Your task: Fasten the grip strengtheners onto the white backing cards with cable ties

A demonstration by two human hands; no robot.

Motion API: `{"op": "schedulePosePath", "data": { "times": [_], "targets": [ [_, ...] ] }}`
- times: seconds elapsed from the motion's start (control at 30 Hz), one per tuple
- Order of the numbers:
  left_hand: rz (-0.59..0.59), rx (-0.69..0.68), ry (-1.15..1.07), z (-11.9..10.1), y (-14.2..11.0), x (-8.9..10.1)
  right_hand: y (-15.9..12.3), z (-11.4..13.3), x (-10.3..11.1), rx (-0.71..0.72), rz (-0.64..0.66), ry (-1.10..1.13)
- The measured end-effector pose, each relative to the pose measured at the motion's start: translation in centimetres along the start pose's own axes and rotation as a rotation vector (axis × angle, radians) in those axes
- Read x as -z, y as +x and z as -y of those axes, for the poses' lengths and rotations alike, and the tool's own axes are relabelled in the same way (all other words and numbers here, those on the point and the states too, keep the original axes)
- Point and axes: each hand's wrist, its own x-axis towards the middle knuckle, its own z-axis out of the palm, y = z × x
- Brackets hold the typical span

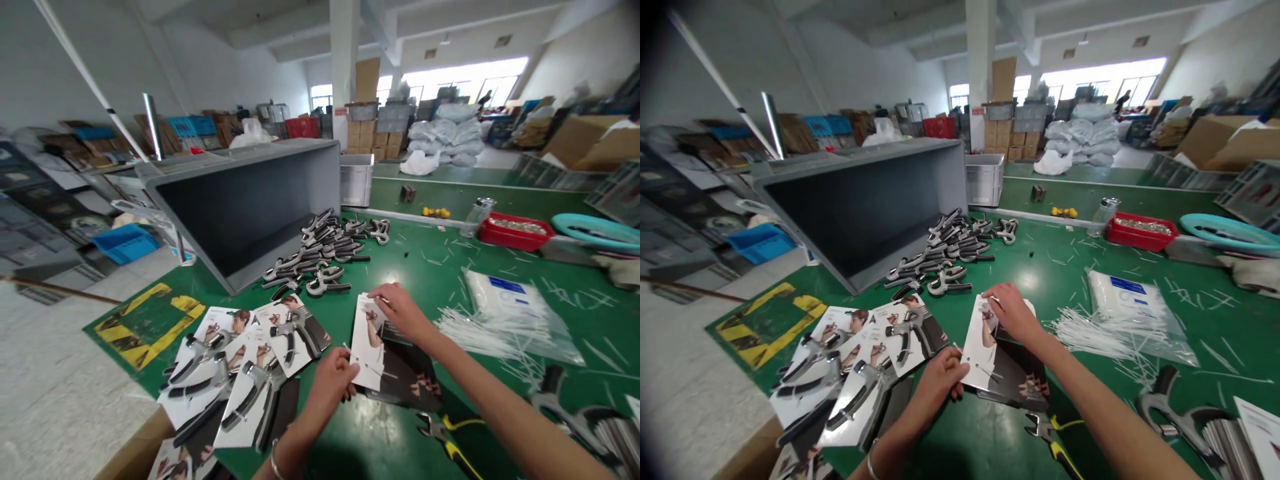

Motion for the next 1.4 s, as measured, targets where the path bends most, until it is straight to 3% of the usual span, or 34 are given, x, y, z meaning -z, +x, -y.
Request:
{"op": "schedulePosePath", "data": {
  "times": [0.1,0.27,0.37,0.47,0.6,0.67,0.73,0.8,0.87,1.0,1.1,1.17,1.27,1.33,1.4],
  "targets": [
    [0.019,-0.052,0.114,0.3,-0.7,-0.6,4.3,1.4,-3.1,0.01,0.197,-0.186],
    [-0.065,-0.143,0.144,1.0,-1.2,-2.5,9.1,3.2,-7.6,-0.077,0.248,-0.35],
    [-0.103,-0.134,0.193,1.3,-1.0,-3.2,10.1,3.5,-7.8,-0.078,0.27,-0.401],
    [-0.043,-0.107,0.314,0.8,-1.1,-2.5,9.9,3.1,-5.2,-0.049,0.269,-0.414],
    [-0.095,-0.157,0.355,-1.3,-1.2,0.6,5.8,1.6,1.1,-0.122,0.181,-0.371],
    [-0.135,-0.234,0.337,-2.7,-0.6,1.9,2.0,1.2,3.8,-0.304,0.084,-0.028],
    [-0.142,-0.358,0.34,-4.2,0.6,2.2,-2.3,1.2,5.4,-0.46,0.137,0.477],
    [-0.114,-0.496,0.366,-5.5,2.1,1.7,-6.1,1.7,5.8,-0.583,0.187,0.88],
    [-0.056,-0.589,0.412,-6.4,3.7,0.7,-8.8,2.2,5.2,-0.665,0.207,1.12],
    [0.024,-0.641,0.541,-6.3,5.7,-0.8,-10.8,2.3,4.1,-0.705,0.251,1.271],
    [0.05,-0.628,0.594,-5.0,5.8,-0.8,-11.2,1.7,4.0,-0.714,0.392,1.106],
    [0.095,-0.606,0.642,-4.3,5.4,-0.6,-11.5,1.6,4.1,-0.722,0.399,0.759],
    [0.155,-0.624,0.716,-4.3,5.1,-0.4,-12.3,2.0,4.2,-0.634,0.13,0.15],
    [0.135,-0.672,0.736,-5.0,5.7,-0.6,-12.6,2.6,3.9,-0.475,0.019,0.019],
    [0.097,-0.704,0.744,-5.8,6.8,-1.4,-12.6,3.1,3.2,-0.323,0.014,0.063]
  ]
}}
